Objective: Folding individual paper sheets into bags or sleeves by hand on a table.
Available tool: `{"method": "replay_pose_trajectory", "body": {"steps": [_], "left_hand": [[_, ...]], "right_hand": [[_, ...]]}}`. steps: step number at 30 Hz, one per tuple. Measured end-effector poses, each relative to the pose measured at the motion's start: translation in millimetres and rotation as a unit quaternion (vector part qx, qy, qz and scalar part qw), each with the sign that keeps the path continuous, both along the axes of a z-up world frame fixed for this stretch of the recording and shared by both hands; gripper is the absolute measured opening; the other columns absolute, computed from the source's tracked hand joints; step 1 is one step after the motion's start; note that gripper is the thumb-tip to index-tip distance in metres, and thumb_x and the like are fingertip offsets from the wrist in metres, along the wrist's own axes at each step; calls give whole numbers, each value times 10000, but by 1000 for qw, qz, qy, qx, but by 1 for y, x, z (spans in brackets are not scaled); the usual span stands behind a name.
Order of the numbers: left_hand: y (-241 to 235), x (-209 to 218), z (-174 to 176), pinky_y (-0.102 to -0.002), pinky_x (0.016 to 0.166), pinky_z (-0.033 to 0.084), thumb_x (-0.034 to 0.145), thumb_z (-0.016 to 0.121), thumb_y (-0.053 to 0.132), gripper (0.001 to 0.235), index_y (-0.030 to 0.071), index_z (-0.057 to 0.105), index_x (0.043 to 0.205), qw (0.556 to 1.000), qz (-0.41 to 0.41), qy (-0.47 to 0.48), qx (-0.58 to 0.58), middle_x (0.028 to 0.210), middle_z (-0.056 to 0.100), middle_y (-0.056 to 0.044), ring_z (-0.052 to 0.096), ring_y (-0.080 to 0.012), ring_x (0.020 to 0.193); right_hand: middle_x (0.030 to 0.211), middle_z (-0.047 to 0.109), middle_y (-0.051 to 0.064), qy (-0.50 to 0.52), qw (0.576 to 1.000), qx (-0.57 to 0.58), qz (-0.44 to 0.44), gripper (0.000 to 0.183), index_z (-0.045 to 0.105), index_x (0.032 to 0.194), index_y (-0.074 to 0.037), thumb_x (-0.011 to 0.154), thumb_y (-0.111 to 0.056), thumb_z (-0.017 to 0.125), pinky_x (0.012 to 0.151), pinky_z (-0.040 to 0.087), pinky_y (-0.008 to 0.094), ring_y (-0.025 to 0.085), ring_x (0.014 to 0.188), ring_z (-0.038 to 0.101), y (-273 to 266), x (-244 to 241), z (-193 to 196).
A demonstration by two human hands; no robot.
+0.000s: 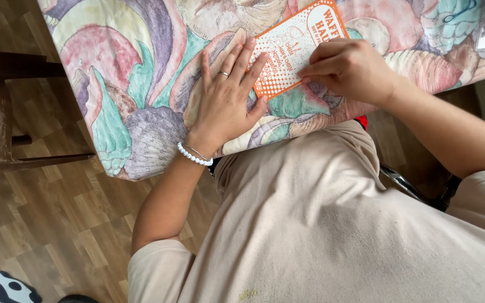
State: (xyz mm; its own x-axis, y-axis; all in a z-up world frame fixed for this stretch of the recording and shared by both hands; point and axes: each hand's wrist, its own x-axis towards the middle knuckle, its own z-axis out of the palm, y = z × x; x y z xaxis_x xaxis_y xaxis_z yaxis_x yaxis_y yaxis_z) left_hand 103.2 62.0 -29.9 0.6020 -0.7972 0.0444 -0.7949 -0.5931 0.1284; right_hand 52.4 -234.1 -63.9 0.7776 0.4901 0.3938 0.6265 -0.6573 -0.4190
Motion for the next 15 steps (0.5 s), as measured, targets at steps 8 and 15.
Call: {"method": "replay_pose_trajectory", "body": {"steps": [8,15], "left_hand": [[-5,1,1,-726,1167,174,965,575,463,676,152,480,1557,999,6,-21,-27,1649,294,-135,413,-328,1458],[0,-1,0,-738,1195,124,1011,569,446,680,163,387,1602,999,7,19,-38,1671,260,-136,342,-326,1536]], "right_hand": [[490,574,92,5,953,-278,-118,548,597,1573,-351,1106,-603,463,400,435,433,309,416,615,35,45,13],[673,651,-61,-97,907,-351,-210,320,792,1455,-486,1185,-579,649,379,478,322,171,495,614,-41,45,4]]}}
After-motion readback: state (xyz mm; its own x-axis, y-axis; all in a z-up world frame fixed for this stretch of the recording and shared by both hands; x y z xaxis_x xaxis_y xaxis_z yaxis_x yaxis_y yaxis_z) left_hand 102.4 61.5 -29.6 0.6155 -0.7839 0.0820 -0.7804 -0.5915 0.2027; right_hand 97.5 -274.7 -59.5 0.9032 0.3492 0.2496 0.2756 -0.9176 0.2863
